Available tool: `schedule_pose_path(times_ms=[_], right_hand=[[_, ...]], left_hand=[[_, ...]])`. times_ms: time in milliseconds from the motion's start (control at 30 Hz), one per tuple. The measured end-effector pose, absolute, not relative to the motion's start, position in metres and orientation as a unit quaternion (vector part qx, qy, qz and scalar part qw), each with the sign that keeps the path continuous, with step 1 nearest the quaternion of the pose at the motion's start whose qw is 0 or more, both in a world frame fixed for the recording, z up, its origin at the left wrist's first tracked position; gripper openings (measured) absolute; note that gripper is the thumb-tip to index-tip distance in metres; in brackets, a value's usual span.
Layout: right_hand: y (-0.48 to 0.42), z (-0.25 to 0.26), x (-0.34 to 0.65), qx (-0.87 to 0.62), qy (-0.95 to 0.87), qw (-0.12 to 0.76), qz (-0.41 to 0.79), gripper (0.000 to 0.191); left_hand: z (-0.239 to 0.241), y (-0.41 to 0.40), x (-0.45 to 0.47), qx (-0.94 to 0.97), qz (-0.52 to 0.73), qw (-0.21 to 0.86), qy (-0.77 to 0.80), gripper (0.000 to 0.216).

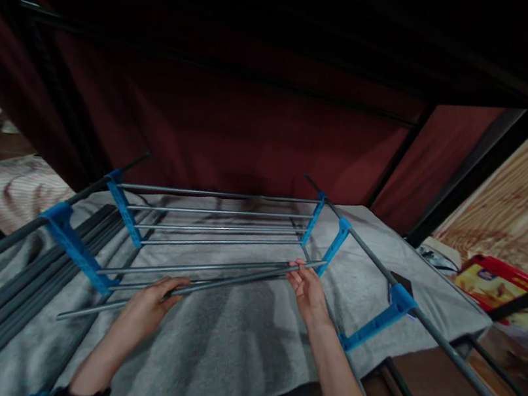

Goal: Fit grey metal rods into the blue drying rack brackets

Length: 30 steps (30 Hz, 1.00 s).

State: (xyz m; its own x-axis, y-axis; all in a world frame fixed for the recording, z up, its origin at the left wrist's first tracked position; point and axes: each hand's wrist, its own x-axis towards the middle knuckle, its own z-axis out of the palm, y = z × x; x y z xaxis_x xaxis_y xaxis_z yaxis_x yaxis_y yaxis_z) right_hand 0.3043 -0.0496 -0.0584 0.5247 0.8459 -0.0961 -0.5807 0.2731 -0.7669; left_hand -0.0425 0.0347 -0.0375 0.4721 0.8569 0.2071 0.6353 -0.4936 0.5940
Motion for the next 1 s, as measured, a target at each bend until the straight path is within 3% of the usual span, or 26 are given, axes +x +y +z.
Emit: schedule_pose_path(times_ms=[667,1000], right_hand=[[-0.054,-0.061,0.328,-0.423,-0.148,0.798,0.402,0.021],[-0.057,-0.065,0.337,-0.449,-0.145,0.795,0.381,0.020]], left_hand=[[-0.040,0.031,-0.035,0.840,0.153,0.255,0.454,0.027],[-0.043,0.028,-0.031,0.851,0.134,0.220,0.459,0.026]])
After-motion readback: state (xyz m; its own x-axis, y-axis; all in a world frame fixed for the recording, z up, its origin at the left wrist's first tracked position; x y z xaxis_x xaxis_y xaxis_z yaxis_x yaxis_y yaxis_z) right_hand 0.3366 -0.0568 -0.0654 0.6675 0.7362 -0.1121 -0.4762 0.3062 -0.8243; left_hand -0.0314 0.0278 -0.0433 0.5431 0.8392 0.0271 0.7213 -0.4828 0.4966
